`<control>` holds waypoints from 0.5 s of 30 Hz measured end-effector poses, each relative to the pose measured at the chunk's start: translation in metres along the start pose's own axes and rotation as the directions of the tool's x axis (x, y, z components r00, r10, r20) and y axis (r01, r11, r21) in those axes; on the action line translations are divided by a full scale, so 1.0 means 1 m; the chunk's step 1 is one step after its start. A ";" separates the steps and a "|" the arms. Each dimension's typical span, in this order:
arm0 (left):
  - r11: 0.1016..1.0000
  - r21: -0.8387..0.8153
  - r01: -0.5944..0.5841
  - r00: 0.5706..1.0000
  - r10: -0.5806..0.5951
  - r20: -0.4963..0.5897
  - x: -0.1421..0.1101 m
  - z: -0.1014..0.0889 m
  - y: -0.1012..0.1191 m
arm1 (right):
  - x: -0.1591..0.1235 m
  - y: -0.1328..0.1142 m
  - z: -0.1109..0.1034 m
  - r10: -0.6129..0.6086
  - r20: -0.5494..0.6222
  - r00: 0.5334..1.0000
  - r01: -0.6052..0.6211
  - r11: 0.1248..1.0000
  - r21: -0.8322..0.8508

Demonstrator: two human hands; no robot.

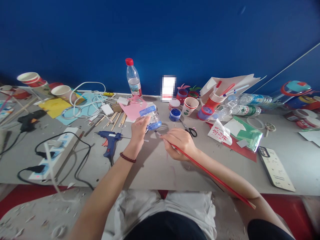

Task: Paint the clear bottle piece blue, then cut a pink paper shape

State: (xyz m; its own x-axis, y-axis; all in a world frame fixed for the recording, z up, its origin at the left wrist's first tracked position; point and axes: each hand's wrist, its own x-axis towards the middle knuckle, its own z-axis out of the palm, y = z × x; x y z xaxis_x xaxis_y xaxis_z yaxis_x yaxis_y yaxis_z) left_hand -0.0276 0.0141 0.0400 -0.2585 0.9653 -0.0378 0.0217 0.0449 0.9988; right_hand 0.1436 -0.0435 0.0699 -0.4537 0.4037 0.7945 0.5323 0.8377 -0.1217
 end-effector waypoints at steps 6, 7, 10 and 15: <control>0.999 0.012 0.040 0.999 -0.040 -0.004 0.000 0.000 0.001 | 0.002 -0.001 0.001 -0.024 -0.016 1.000 0.024 0.999 -0.021; 0.999 0.007 0.049 0.999 -0.049 -0.006 0.000 0.001 0.000 | 0.001 -0.001 0.001 -0.030 -0.005 1.000 0.030 0.999 -0.028; 0.999 0.003 0.052 0.999 -0.052 -0.012 0.000 0.001 -0.001 | -0.001 -0.001 0.002 -0.029 0.045 0.999 0.031 0.998 -0.046; 0.998 -0.034 0.052 0.999 -0.052 -0.010 0.002 0.002 -0.004 | -0.003 0.000 0.003 -0.045 0.035 0.998 0.047 0.997 -0.066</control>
State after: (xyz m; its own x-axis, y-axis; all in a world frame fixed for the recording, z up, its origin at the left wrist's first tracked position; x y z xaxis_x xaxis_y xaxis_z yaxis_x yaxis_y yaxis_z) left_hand -0.0266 0.0166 0.0360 -0.2688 0.9590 -0.0897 -0.0250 0.0861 0.9960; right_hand 0.1426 -0.0437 0.0654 -0.5021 0.3785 0.7776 0.5566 0.8296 -0.0444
